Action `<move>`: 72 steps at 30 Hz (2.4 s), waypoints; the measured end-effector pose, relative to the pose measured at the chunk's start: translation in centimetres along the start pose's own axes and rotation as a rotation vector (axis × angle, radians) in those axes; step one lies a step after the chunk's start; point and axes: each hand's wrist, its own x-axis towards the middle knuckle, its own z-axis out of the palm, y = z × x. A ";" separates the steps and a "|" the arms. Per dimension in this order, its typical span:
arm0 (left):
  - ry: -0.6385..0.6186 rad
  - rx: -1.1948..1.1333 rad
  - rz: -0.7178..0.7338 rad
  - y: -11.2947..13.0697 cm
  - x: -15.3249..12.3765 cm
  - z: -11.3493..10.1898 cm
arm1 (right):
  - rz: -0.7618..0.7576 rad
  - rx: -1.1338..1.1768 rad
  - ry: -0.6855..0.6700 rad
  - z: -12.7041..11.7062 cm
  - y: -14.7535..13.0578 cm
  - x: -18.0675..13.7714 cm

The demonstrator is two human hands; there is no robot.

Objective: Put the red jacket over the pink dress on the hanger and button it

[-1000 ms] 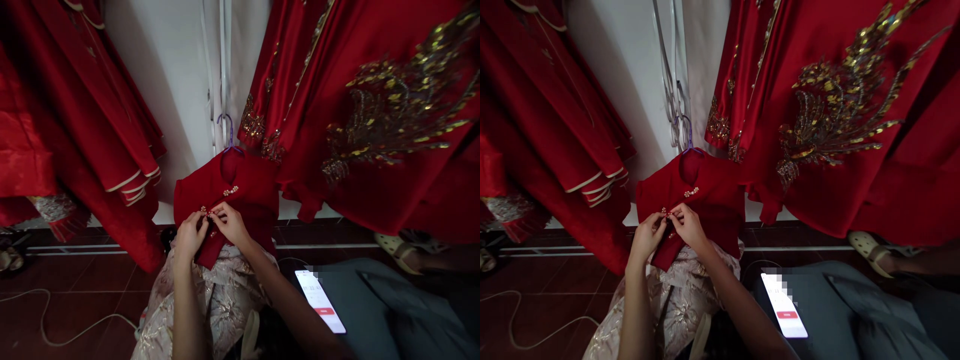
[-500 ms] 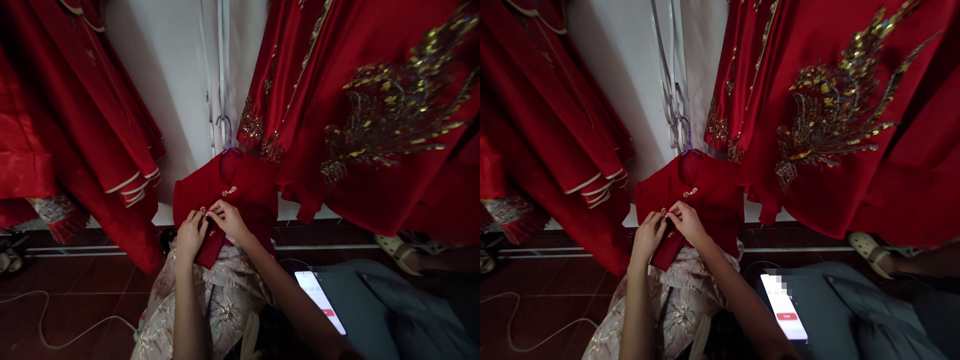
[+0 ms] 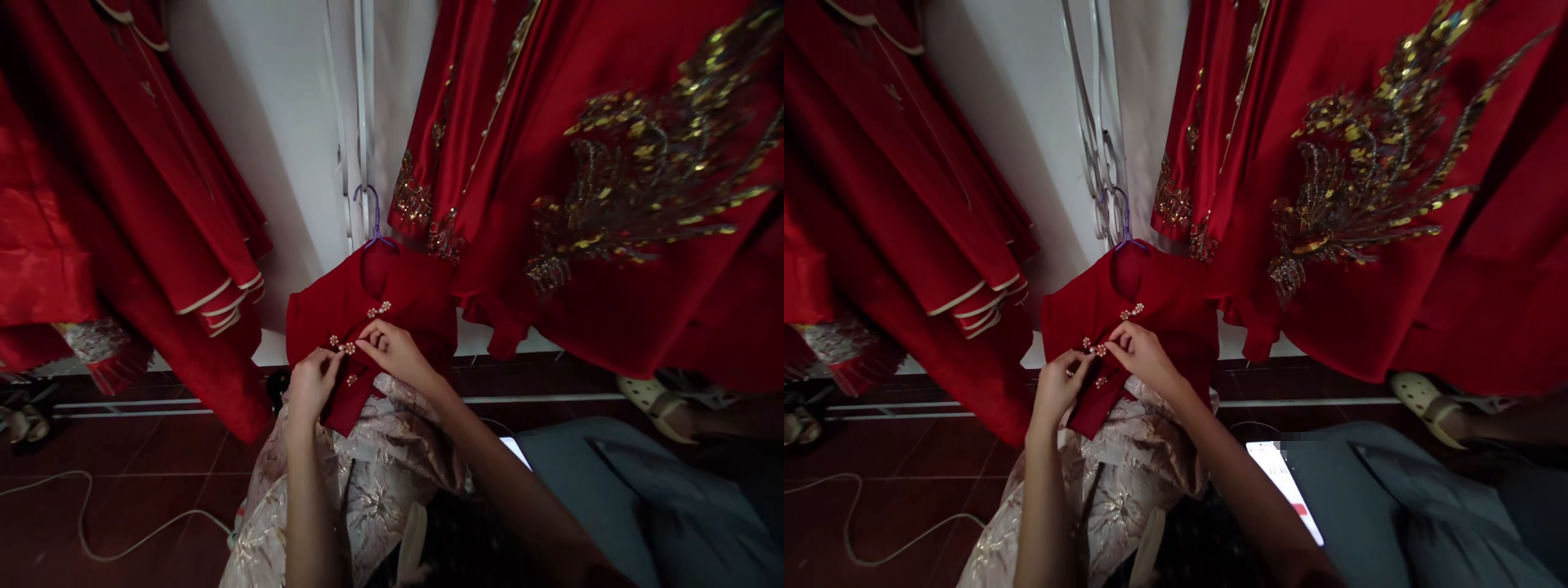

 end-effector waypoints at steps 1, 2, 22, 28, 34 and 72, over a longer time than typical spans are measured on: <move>-0.024 -0.046 0.002 -0.1 -0.1 -0.2 | 0.020 0.001 0.000 -0.8 -0.1 -0.5; -0.051 -0.086 0.010 -0.1 -0.2 -0.4 | 0.040 -0.002 -0.007 -1.6 -0.2 -1.1; -0.333 0.015 0.093 2.8 -1.3 -0.3 | 0.388 0.141 -0.304 -4.0 5.3 -5.0; -0.212 0.020 0.106 3.2 -0.9 -0.7 | 0.480 0.481 -0.313 -5.4 1.5 -4.6; -0.260 -0.056 -0.042 3.1 -0.9 -1.3 | 0.475 0.726 -0.130 -0.5 -1.2 -3.9; -0.339 -0.208 -0.112 2.3 -1.1 -1.1 | 0.313 0.483 -0.063 1.7 1.2 -4.6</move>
